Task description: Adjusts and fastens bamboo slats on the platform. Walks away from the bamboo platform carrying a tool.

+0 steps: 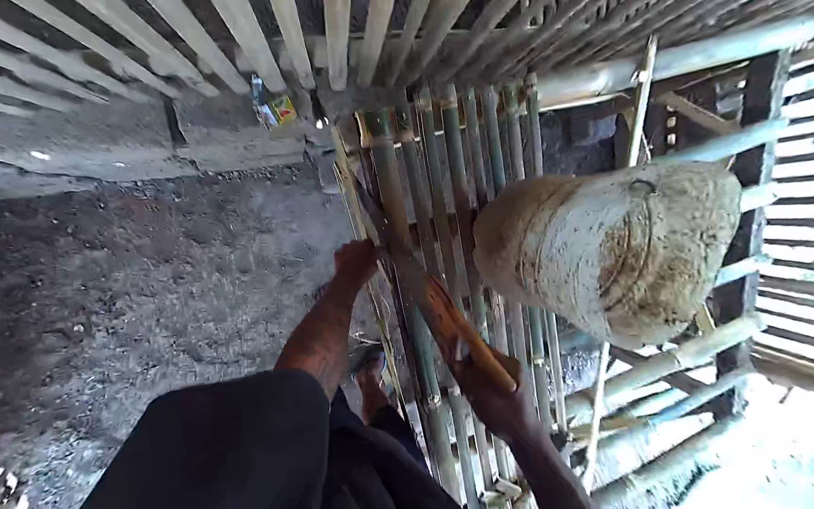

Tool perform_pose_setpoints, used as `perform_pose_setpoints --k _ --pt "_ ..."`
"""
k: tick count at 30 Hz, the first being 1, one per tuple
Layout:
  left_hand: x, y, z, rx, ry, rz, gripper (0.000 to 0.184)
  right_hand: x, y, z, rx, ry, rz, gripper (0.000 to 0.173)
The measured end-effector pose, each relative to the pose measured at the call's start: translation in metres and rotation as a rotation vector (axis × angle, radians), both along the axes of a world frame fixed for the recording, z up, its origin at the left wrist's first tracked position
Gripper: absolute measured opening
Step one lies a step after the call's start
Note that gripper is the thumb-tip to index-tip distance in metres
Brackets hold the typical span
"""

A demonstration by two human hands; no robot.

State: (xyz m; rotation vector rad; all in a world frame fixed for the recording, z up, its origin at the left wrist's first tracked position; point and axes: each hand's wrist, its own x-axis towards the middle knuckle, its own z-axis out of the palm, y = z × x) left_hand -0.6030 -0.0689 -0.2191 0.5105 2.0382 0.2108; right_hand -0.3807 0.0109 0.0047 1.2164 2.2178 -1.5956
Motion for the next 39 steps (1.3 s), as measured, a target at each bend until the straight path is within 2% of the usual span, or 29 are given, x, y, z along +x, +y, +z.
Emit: perform_pose_setpoints --k 1,3,4,5,7,8,10,11,13,14,15,17,19,20,21,22,25,27,28,29,30,32,34,36,37,39 --pt "-0.002 0.002 -0.001 0.01 0.008 0.004 0.034 0.003 -0.005 0.01 -0.001 -0.036 0.005 0.022" --pt "0.021 -0.008 0.009 0.008 -0.027 0.005 0.033 0.024 -0.032 0.062 -0.021 -0.136 0.006 0.043" --pt "0.002 -0.004 0.005 0.031 0.025 0.032 0.032 0.031 -0.032 0.075 -0.016 -0.114 0.011 0.047" --pt "-0.011 0.003 0.001 0.029 0.035 0.042 0.033 0.049 -0.032 0.088 0.02 -0.106 0.011 0.045" --pt "0.013 -0.001 0.006 -0.036 -0.082 0.001 0.034 0.086 -0.041 0.13 0.006 -0.16 -0.006 0.044" --pt "0.024 -0.005 0.01 -0.056 -0.099 -0.018 0.033 0.085 -0.042 0.132 0.0 -0.153 0.009 0.045" --pt "-0.004 0.002 0.003 0.007 0.052 0.026 0.031 0.052 -0.023 0.08 -0.011 -0.077 0.062 0.044" --pt "-0.009 0.005 0.002 0.007 0.051 0.023 0.032 0.038 -0.019 0.052 0.022 -0.06 0.041 0.04" --pt "0.016 -0.004 0.005 -0.023 -0.02 -0.006 0.032 0.027 -0.018 0.015 0.05 -0.041 -0.001 0.026" --pt "0.008 -0.004 0.003 -0.009 -0.001 0.014 0.032 0.013 -0.012 -0.001 0.054 -0.003 0.005 0.026" --pt "-0.004 0.0 0.001 0.014 0.008 0.033 0.032 0.007 -0.011 -0.002 0.065 0.01 0.016 0.032" --pt "0.025 -0.012 0.017 -0.002 -0.131 -0.007 0.035 0.036 -0.042 0.06 0.0 -0.14 -0.001 0.045" --pt "-0.012 -0.001 0.004 0.055 0.082 0.037 0.041 0.052 -0.039 0.078 -0.041 -0.133 -0.007 0.052" --pt "-0.009 0.004 0.003 0.02 0.06 0.02 0.044 0.075 -0.041 0.097 -0.042 -0.143 -0.025 0.052" --pt "0.01 0.0 0.011 -0.047 -0.051 -0.01 0.047 0.095 -0.049 0.125 -0.04 -0.172 -0.037 0.05" --pt "0.025 -0.006 0.017 -0.096 -0.117 -0.033 0.047 0.1 -0.05 0.134 -0.03 -0.165 -0.022 0.049" --pt "-0.007 0.003 -0.001 0.002 0.103 0.049 0.043 0.059 -0.019 0.06 -0.028 -0.034 0.051 0.047" --pt "0.015 -0.001 0.009 -0.048 -0.009 0.005 0.045 0.046 -0.02 0.02 0.02 -0.011 -0.009 0.03" --pt "0.009 -0.001 0.01 -0.062 -0.016 -0.007 0.046 0.034 -0.017 0.002 0.039 0.036 -0.002 0.025" --pt "-0.001 0.001 0.009 -0.056 -0.006 -0.008 0.045 0.025 -0.015 -0.006 0.048 0.06 0.007 0.027" --pt "-0.003 0.001 0.01 -0.044 -0.012 -0.009 0.043 0.031 -0.022 0.011 0.034 0.007 -0.002 0.036" --pt "0.016 -0.008 0.018 -0.004 -0.007 -0.013 0.039 0.052 -0.046 0.069 -0.037 -0.13 -0.08 0.044" --pt "-0.006 0.002 0.006 0.039 0.089 0.018 0.038 0.096 -0.049 0.09 -0.001 -0.058 -0.06 0.047" --pt "0.026 -0.011 0.008 -0.044 -0.037 -0.018 0.038 0.129 -0.062 0.123 0.019 -0.08 -0.012 0.049" --pt "0.023 -0.01 0.006 -0.043 -0.004 -0.013 0.038 0.123 -0.054 0.11 0.011 -0.07 0.025 0.05" --pt "-0.003 0.002 -0.001 -0.002 0.092 0.019 0.038 0.086 -0.03 0.052 0.016 -0.045 0.064 0.05"
